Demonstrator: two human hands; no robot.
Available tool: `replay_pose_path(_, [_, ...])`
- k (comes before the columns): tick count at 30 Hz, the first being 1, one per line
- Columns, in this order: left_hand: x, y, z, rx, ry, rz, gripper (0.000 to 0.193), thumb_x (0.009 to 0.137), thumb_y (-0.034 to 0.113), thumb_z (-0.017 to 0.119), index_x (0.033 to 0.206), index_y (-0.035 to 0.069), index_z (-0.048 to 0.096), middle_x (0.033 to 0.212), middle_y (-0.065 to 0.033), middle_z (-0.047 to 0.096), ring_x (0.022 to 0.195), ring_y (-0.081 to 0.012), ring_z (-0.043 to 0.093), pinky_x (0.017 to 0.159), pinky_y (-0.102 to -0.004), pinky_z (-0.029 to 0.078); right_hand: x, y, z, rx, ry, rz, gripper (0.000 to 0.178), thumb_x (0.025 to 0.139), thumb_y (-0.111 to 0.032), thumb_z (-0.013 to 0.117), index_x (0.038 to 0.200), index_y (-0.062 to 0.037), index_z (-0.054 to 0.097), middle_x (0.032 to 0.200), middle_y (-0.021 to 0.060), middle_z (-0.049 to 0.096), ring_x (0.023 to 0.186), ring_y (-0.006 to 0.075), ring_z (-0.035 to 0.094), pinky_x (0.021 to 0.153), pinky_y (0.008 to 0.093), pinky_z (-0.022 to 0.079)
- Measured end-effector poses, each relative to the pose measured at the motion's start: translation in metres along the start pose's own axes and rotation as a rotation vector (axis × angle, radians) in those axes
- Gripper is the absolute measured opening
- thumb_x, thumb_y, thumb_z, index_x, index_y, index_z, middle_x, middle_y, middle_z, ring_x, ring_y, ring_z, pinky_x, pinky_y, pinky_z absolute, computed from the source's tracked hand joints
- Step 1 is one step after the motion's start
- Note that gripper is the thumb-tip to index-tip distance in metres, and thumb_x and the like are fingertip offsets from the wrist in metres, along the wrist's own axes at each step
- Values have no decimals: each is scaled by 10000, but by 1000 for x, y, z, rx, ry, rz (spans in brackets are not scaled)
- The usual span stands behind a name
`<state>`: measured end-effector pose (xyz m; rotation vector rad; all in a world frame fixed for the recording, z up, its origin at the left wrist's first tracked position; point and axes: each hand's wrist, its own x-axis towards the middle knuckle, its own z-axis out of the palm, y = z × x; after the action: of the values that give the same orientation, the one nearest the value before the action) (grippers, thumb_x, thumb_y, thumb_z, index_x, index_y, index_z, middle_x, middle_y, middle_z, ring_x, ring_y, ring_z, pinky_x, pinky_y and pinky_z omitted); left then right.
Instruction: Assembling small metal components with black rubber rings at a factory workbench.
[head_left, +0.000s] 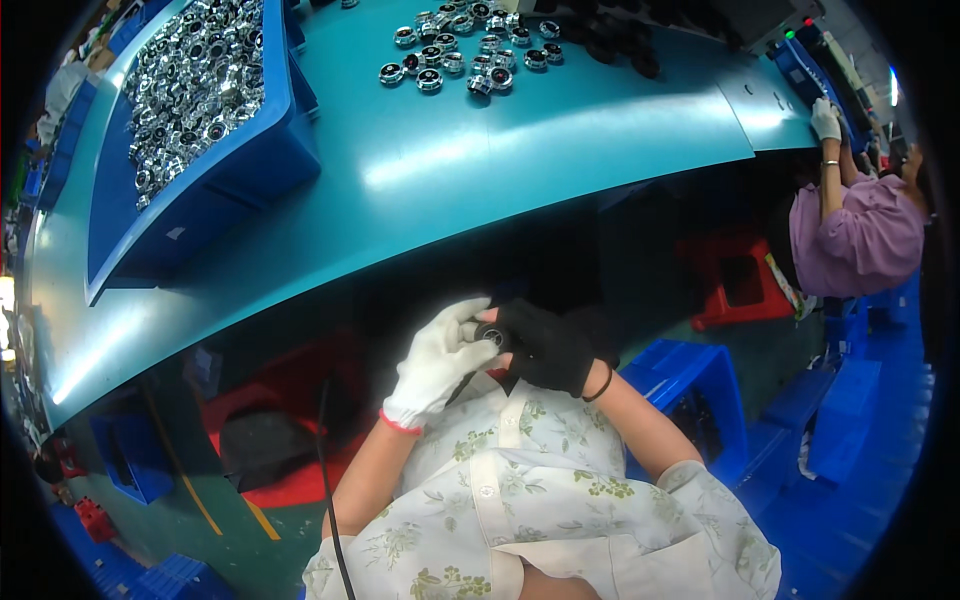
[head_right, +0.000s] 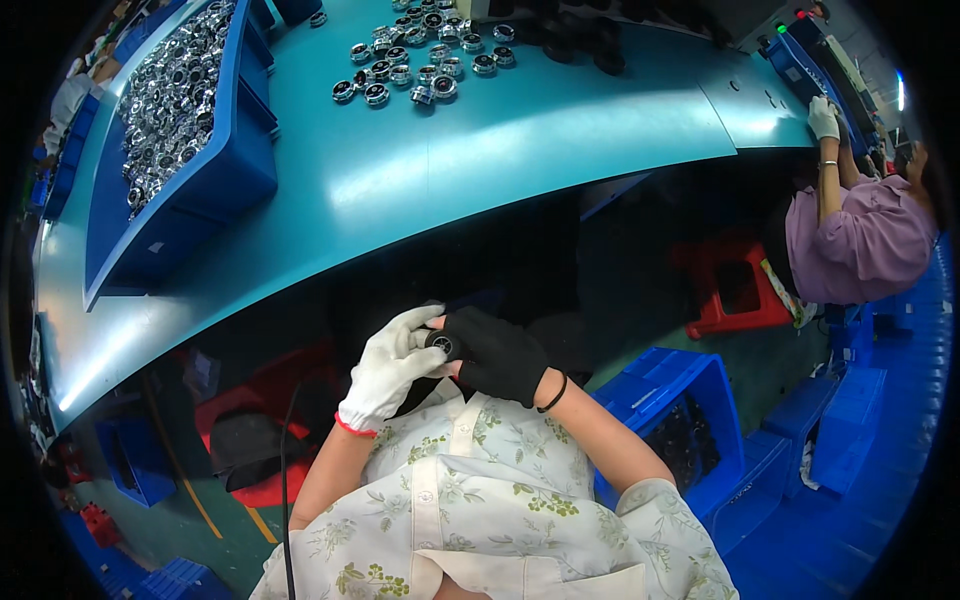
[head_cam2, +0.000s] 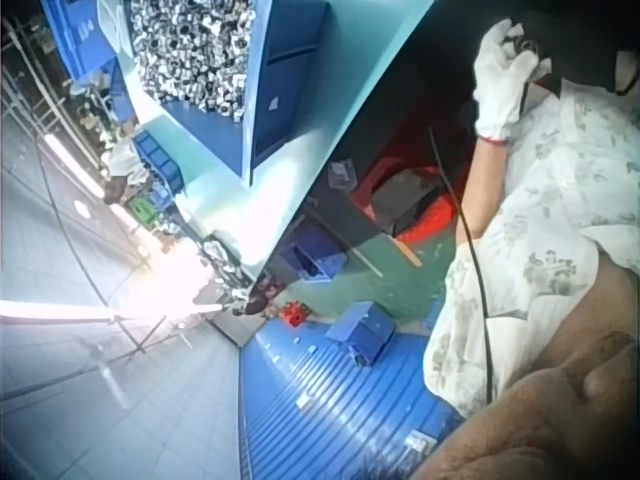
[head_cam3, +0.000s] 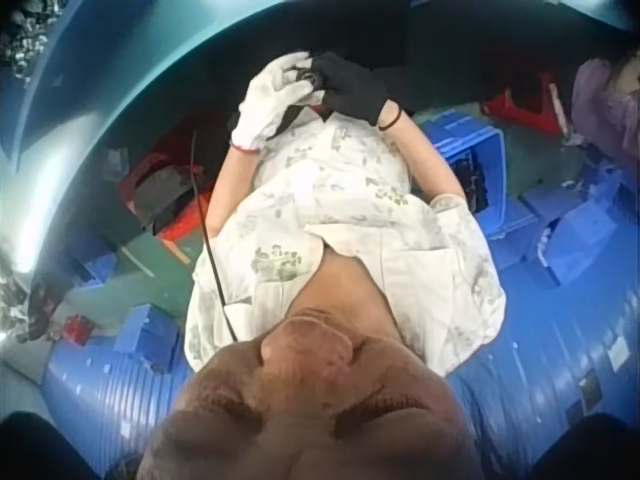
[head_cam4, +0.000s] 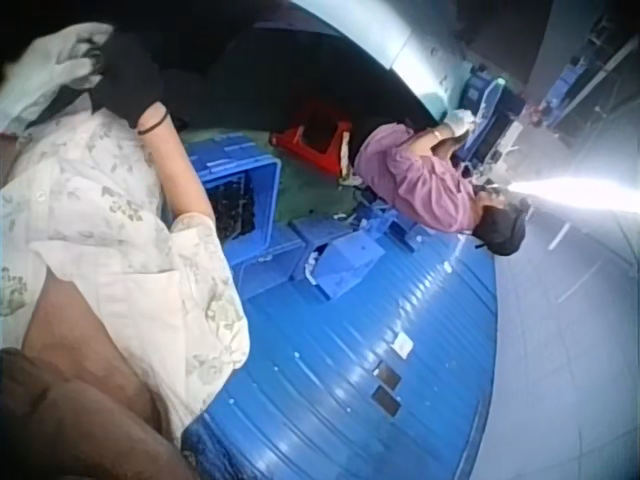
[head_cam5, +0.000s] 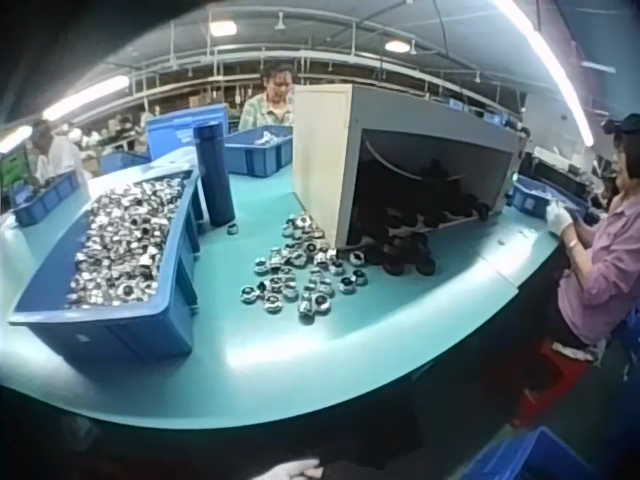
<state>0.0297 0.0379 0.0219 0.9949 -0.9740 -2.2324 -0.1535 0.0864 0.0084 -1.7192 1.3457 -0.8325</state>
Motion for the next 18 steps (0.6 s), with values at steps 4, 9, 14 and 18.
replay_pose_path(4, [0,3,-8,-154,7,-21,447,901,72,527,1289,-123,422,1101,-179,599,885,-192,639,735,-282,565,6,3,-4,226,-35,170,495,753,-206,747,1191,-65,563,1067,96,607,941,245,628,828,337,492])
replay_pose_path(9, [14,-5,-13,-195,35,-55,433,904,77,530,1269,-135,435,1058,-189,616,864,-219,648,721,-299,568,12,5,-6,163,70,220,485,748,-261,761,1152,-56,586,1012,116,621,923,251,631,810,342,498])
replay_pose_path(14, [32,-17,-27,-107,183,-14,457,883,46,565,1300,-82,429,1013,-180,628,837,-230,656,719,-308,565,38,11,-29,-594,-77,450,311,738,-332,765,884,-71,679,738,103,637,656,329,619,612,387,517])
replay_pose_path(18, [35,-12,-26,-12,198,-53,449,872,36,573,1302,-34,463,1039,-174,634,866,-236,661,735,-316,565,39,-27,-53,-423,383,-197,225,763,-272,740,879,-86,687,727,83,633,650,260,631,586,339,513])
